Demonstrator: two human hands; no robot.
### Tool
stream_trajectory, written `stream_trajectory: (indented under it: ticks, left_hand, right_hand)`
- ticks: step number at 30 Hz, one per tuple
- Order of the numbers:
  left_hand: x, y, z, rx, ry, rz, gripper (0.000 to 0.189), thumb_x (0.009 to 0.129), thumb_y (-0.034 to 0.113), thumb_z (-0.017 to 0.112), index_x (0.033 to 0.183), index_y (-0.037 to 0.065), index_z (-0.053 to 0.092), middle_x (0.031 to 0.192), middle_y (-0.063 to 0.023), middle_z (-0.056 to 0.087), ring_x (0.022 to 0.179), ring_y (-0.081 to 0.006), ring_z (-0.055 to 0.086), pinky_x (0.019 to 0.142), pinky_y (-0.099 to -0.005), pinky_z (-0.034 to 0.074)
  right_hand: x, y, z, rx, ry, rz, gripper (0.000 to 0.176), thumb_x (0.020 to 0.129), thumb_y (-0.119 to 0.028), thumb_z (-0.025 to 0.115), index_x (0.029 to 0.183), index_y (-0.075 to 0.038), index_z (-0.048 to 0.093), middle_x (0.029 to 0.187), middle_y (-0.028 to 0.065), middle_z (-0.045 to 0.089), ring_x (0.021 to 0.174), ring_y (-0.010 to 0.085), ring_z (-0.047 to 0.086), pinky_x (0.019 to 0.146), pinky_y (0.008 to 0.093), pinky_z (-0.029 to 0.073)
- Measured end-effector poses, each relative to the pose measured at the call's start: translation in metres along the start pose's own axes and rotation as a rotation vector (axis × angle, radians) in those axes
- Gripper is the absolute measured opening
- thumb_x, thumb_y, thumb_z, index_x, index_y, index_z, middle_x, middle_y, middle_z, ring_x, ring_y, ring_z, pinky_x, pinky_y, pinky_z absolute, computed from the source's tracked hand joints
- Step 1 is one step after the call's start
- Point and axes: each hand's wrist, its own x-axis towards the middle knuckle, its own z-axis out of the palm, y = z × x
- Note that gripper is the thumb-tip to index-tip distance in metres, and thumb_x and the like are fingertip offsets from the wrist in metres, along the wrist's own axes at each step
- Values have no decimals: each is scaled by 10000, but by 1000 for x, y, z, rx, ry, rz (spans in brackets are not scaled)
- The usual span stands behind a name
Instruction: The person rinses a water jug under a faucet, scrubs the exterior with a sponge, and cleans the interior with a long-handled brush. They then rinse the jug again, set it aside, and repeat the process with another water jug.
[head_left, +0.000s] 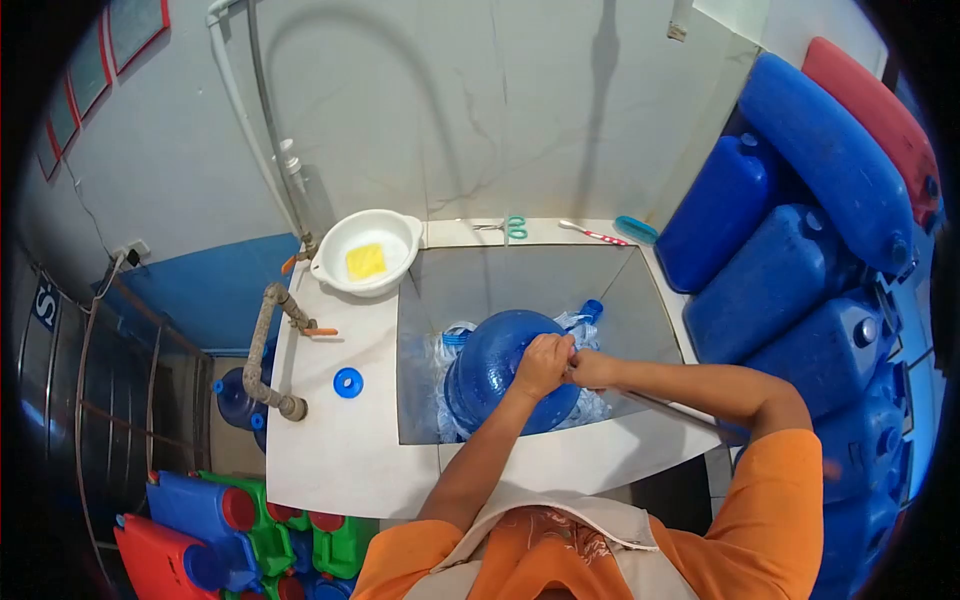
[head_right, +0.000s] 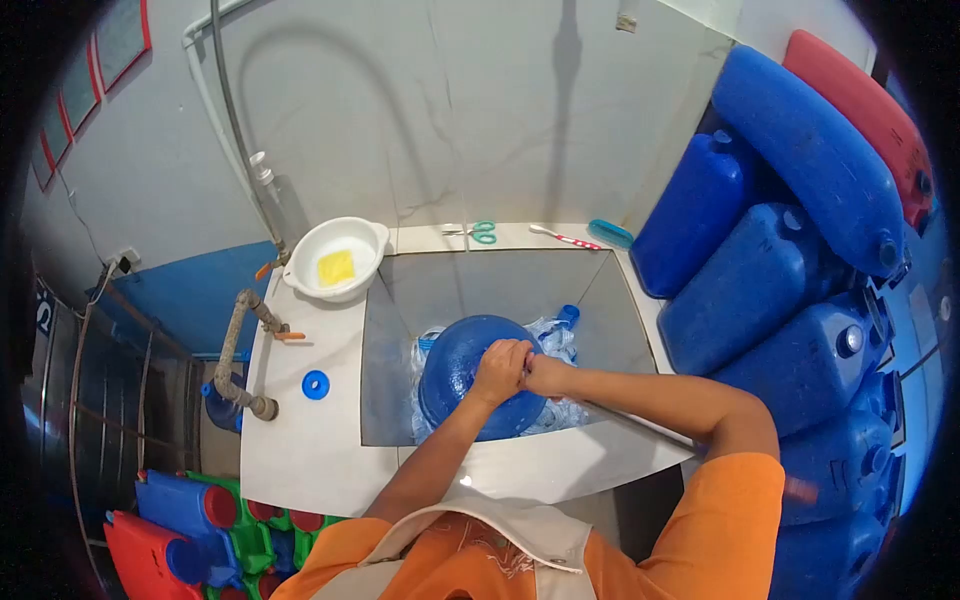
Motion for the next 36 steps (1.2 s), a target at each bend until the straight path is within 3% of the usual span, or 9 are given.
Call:
stream_trajectory:
  ticks: [2, 4, 14, 17, 26, 31, 33, 34, 36]
  left_hand:
    - [-9, -6, -1, 7, 33, 37, 315, 677, 96, 615, 973, 29, 532, 736, -94, 549, 715, -279, 556, 673, -386, 444]
    - [-12, -10, -1, -38, -82, -15, 304, 660, 121, 674, 912, 50, 520, 798, -112, 586, 737, -295, 589, 726, -388, 477]
    - [-9, -5, -7, -87, 31, 28, 320, 669, 65, 678, 932, 46, 496, 802, -124, 578, 755, -301, 599, 712, -385, 496]
    - [-11, 0, -7, -80, -22, -14, 346, 642, 74, 685, 934, 46, 501, 808, -121, 577, 751, -303, 598, 706, -388, 496]
    - [-7, 9, -5, -88, -53, 59, 407, 619, 99, 704, 974, 44, 512, 865, -115, 555, 820, -293, 578, 732, -391, 479]
    - [-5, 10, -2, -69, -44, 177, 492, 627, 115, 718, 1055, 57, 483, 948, -141, 527, 847, -302, 563, 735, -392, 473]
    - [-9, 7, 6, -137, -53, 143, 535, 631, 123, 725, 1091, 67, 458, 963, -152, 517, 830, -311, 561, 733, -393, 472]
    - [-10, 9, 10, -138, -50, 146, 580, 624, 119, 731, 1123, 69, 440, 968, -155, 515, 841, -315, 555, 741, -398, 470]
    - [-8, 9, 17, -135, -85, 134, 591, 623, 119, 732, 1134, 69, 438, 974, -153, 515, 862, -318, 551, 753, -401, 468]
  right_hand:
    - [-5, 1, 10, 44, 16, 33, 311, 835, -280, 594, 791, 25, 553, 528, 64, 496, 375, 169, 471, 337, 307, 361]
    - [-6, 9, 11, 93, 42, 73, 313, 842, -288, 597, 743, 7, 557, 538, 59, 494, 384, 160, 471, 356, 318, 363]
    - [-19, 15, -19, -75, 8, -44, 353, 863, -350, 581, 746, -18, 585, 535, 45, 488, 408, 159, 473, 390, 305, 399]
    - [-18, 16, -28, 65, -131, 119, 373, 870, -377, 575, 739, -28, 573, 533, 36, 475, 425, 156, 486, 397, 307, 413]
    - [-67, 9, -14, 262, 49, 175, 365, 894, -343, 567, 717, -25, 533, 511, 13, 445, 391, 115, 445, 342, 301, 346]
    - [-77, 18, -16, 150, 139, 96, 402, 896, -389, 557, 699, -40, 528, 513, 12, 452, 397, 104, 442, 339, 288, 321]
    - [-71, 41, -27, -126, 211, -125, 429, 904, -416, 542, 641, -81, 487, 497, -9, 420, 371, 90, 387, 331, 258, 292]
    - [-73, 40, -33, -127, 209, -128, 429, 904, -416, 542, 641, -81, 487, 497, -9, 420, 371, 90, 387, 331, 258, 292]
    - [-76, 34, -42, 128, 81, 155, 471, 902, -454, 525, 613, -85, 479, 497, -4, 425, 374, 96, 395, 336, 262, 298]
